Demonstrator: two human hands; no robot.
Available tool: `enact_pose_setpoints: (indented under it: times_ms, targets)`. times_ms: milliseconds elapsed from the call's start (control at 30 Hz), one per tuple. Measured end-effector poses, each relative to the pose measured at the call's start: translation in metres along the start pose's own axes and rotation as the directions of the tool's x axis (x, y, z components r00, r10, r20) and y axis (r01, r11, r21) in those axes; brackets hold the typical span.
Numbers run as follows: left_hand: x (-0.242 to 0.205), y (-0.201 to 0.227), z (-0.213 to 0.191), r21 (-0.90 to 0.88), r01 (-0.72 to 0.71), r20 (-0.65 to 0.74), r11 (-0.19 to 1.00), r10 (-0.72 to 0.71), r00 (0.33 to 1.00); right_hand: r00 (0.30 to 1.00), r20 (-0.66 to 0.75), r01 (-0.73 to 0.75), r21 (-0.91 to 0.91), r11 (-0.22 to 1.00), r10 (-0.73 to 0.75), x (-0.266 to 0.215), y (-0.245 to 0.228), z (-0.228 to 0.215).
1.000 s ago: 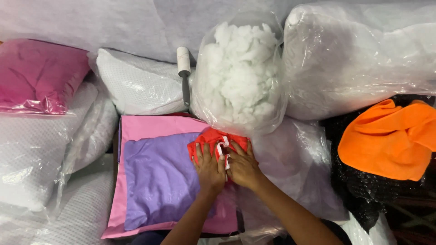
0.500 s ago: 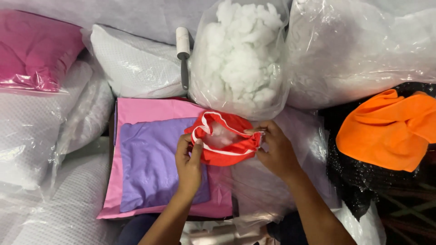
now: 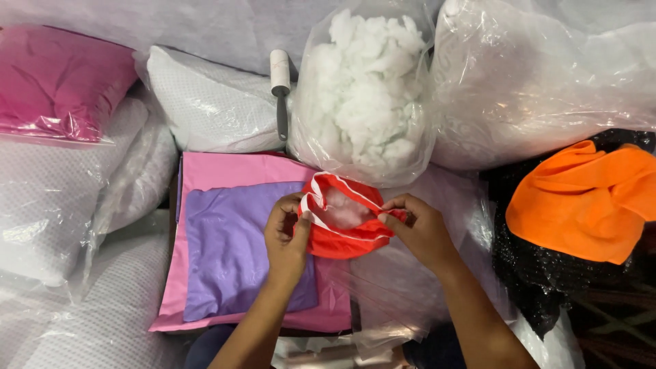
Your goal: Stuffing a small orange and white bag with white fiberfill material from a larger storage bag.
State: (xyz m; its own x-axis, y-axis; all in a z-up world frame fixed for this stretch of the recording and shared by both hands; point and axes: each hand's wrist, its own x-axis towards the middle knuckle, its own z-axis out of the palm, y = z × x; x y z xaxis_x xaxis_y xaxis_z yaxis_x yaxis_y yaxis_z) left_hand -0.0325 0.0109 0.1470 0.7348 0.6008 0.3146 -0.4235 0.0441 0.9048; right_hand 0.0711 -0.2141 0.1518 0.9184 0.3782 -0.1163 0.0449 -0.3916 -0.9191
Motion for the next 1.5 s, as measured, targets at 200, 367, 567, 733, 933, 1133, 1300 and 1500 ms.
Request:
enact_pose_setpoints:
  times_ms: [200,367,567,733,933,1133,1300,1500]
  targets:
    - [0.004,0.01,0.001,0.073,0.055,-0.021,0.996,-0.054,0.998,0.948,-0.278,0.162,-0.009,0.987,-0.159,0.006,-0.028,-0.009]
    - [0.007,-0.001,0.002,0.145,0.107,-0.016,0.984,-0.106,0.994,0.968,-0.242,0.074,0.055,0.996,-0.059,0.017,-0.008,-0.002]
    - [0.006,-0.002,0.002,0.231,0.087,-0.023,0.969,-0.084,0.996,0.976,-0.217,-0.033,-0.082,0.996,0.014,0.01,-0.041,-0.003]
    - [0.006,0.018,0.008,0.357,0.113,-0.02,0.927,-0.113,0.993,0.968,-0.242,-0.138,-0.295,0.945,0.066,0.006,-0.061,-0.004]
    - [0.006,0.018,0.006,0.363,0.007,0.003,0.932,-0.008,1.0,0.781,-0.219,0.387,-0.566,0.728,-0.585,0.04,-0.068,-0.005]
    - [0.011,0.018,0.0,0.432,-0.14,0.061,0.891,0.126,0.99,0.795,-0.247,0.357,-0.546,0.758,-0.553,0.148,-0.073,0.013]
    - [0.015,0.021,-0.006,0.402,-0.197,0.03,0.894,0.203,0.979,0.778,-0.311,0.446,-0.338,0.829,-0.546,0.138,-0.109,0.009]
    - [0.027,0.014,-0.009,0.327,-0.173,-0.119,0.929,0.222,0.968,0.779,-0.539,0.41,0.052,0.91,-0.32,0.073,-0.146,0.01]
